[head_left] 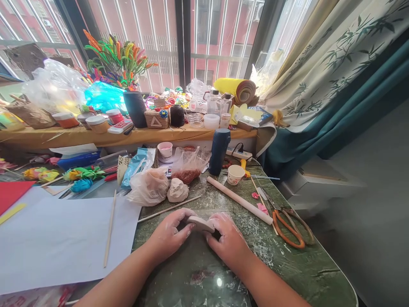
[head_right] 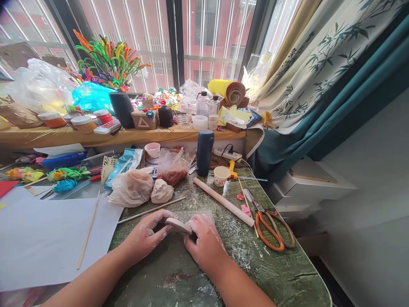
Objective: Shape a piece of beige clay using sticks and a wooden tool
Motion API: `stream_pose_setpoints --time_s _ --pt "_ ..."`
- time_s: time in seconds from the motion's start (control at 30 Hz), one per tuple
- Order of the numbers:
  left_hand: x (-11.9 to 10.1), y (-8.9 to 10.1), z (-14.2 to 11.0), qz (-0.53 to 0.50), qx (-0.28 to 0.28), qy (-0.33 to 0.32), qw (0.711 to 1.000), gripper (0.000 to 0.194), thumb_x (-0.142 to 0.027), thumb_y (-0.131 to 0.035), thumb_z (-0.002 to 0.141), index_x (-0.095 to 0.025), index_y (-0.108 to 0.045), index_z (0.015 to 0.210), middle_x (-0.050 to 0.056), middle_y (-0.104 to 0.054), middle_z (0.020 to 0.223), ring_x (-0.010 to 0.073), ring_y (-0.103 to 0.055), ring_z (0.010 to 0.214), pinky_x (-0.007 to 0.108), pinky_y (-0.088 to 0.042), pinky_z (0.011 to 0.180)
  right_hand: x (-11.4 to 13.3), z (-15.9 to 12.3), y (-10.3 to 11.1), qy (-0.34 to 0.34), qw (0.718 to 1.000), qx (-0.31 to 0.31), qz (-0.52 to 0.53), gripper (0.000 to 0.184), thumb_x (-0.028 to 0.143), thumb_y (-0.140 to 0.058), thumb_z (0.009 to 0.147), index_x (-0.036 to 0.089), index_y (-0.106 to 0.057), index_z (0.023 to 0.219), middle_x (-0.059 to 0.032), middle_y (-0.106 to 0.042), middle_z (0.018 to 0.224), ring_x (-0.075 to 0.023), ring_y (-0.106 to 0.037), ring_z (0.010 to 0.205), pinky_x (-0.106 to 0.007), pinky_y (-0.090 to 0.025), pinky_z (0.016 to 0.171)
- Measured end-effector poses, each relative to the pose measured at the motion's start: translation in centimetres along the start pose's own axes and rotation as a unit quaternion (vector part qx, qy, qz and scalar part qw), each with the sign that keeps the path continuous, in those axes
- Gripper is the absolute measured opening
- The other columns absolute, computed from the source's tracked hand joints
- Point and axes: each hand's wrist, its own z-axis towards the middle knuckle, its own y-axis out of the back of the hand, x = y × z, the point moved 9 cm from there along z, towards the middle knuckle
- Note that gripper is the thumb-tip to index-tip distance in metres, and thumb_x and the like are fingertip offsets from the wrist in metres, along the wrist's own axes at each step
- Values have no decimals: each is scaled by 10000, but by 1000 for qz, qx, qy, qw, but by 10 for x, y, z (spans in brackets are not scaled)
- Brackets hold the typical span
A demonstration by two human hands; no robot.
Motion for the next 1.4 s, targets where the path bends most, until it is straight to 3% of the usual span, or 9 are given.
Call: stream_pose_setpoints --time_s 0.37,0.53,0.7,0.87,1.13,1.4 --pt "-6 -1 1 9 11 0 1000 146 -227 -628 845 -210 -722 955 40 -751 936 221 -673 860 305 -521 782 12 -5 24 40 993 -61 90 123 147 -590 895 250 -642 937 -22 -657 920 -214 -605 898 -332 -481 824" --pt "-3 -3 0 0 13 -9 1000 152 -216 -596 878 -211 -713 975 38 -743 947 209 -681 873 301 -525 800 7 -1 11 17 997 -22 66 86 180 -662 874 252 -659 921 -17 -660 917 -225 -600 919 -347 -463 843" --pt "-3 -3 2 -2 6 -20 1000 233 -196 -678 807 -215 -713 1036 36 -748 998 215 -688 900 299 -526 819 0 3 -5 8 1000 13 -11 44 223 -660 921 242 -659 881 -17 -645 888 -223 -580 905 -341 -436 825" --pt "-8 -6 4 -3 18 -26 999 138 -208 -626 863 -218 -736 945 33 -756 946 207 -691 881 295 -523 820 -2 2 -2 1 1000 -6 -13 55 234 -688 909 245 -659 863 -17 -651 908 -224 -578 918 -351 -436 850" --pt "-8 -3 3 2 15 -12 1000 167 -199 -649 820 -218 -736 962 34 -759 955 214 -686 876 296 -524 804 10 -1 21 28 996 -64 56 81 173 -631 900 254 -629 908 -25 -662 922 -228 -595 908 -361 -472 839" --pt "-5 -5 4 -3 19 -5 1000 139 -207 -644 846 -219 -735 950 25 -765 946 212 -687 871 294 -519 803 9 3 11 16 999 -28 35 48 213 -672 891 244 -636 893 -33 -650 942 -236 -579 941 -372 -469 865"
